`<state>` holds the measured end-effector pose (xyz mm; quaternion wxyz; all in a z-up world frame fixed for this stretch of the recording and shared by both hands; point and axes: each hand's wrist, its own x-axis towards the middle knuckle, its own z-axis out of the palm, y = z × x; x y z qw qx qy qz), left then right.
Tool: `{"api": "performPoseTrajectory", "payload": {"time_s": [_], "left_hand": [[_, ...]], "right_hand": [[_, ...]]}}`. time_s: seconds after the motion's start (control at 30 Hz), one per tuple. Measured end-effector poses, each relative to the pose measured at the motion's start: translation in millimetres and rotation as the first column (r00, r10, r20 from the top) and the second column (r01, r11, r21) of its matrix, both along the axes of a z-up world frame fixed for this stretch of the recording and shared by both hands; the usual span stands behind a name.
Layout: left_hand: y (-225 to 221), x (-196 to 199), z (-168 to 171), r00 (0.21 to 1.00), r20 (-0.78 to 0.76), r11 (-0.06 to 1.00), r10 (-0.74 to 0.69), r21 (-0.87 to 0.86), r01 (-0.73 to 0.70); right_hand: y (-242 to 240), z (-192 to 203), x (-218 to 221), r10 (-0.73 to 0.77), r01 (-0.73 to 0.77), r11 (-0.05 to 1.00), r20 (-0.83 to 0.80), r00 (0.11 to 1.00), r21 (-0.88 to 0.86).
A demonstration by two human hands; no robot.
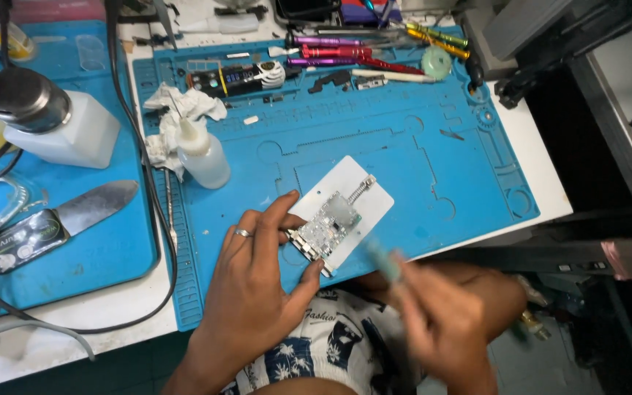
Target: Cleaning a mobile phone circuit board using a toothbrush on a repair mat
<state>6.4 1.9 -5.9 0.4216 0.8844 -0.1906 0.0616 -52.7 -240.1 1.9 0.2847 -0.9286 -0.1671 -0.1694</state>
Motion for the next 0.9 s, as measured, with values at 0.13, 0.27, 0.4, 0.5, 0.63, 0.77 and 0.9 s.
{"api": "performPoseTrajectory", "payload": {"time_s": [0.13, 0.27, 0.4, 0.5, 0.63, 0.77, 0.9], "left_hand": [[0.8, -1.4, 1.1, 1.0, -0.004, 1.0, -0.018, 0.0, 0.018], [1.3, 3.4, 1.7, 1.0, -0.004, 1.0, -0.014, 0.004, 0.014], [1.0, 1.0, 4.7, 0.999, 0.036, 1.0, -0.019, 0.008, 0.019], [0.4, 1.8, 5.9, 0.999, 0.043, 1.0, -0.007, 0.025, 0.006], [-2.2, 1.6, 6.3, 0.995, 0.09, 0.998, 0.045, 0.039, -0.048], [-2.1, 0.6, 6.1, 0.991, 0.109, 0.996, 0.073, 0.037, -0.077], [-2.5, 2.1, 6.9, 0.99, 0.123, 0.995, 0.075, 0.05, -0.082]], "right_hand": [[2.1, 2.5, -5.2, 0.022, -0.024, 0.999, -0.075, 0.997, -0.029], [-2.0, 4.3, 6.7, -0.054, 0.056, 0.997, 0.046, 0.997, -0.058], [-11.4, 13.1, 10.6, -0.235, 0.234, 0.972, 0.059, 0.97, 0.016], [-15.9, 16.0, 10.5, -0.215, 0.211, 0.973, 0.029, 0.976, 0.093], [-19.3, 32.8, 36.1, -0.176, 0.174, 0.983, 0.022, 0.984, 0.051], [-29.6, 33.9, 67.8, -0.054, 0.071, 0.977, 0.089, 0.995, -0.202], [-23.1, 24.0, 95.1, 0.022, -0.002, 0.936, 0.055, 0.998, -0.353]]}}
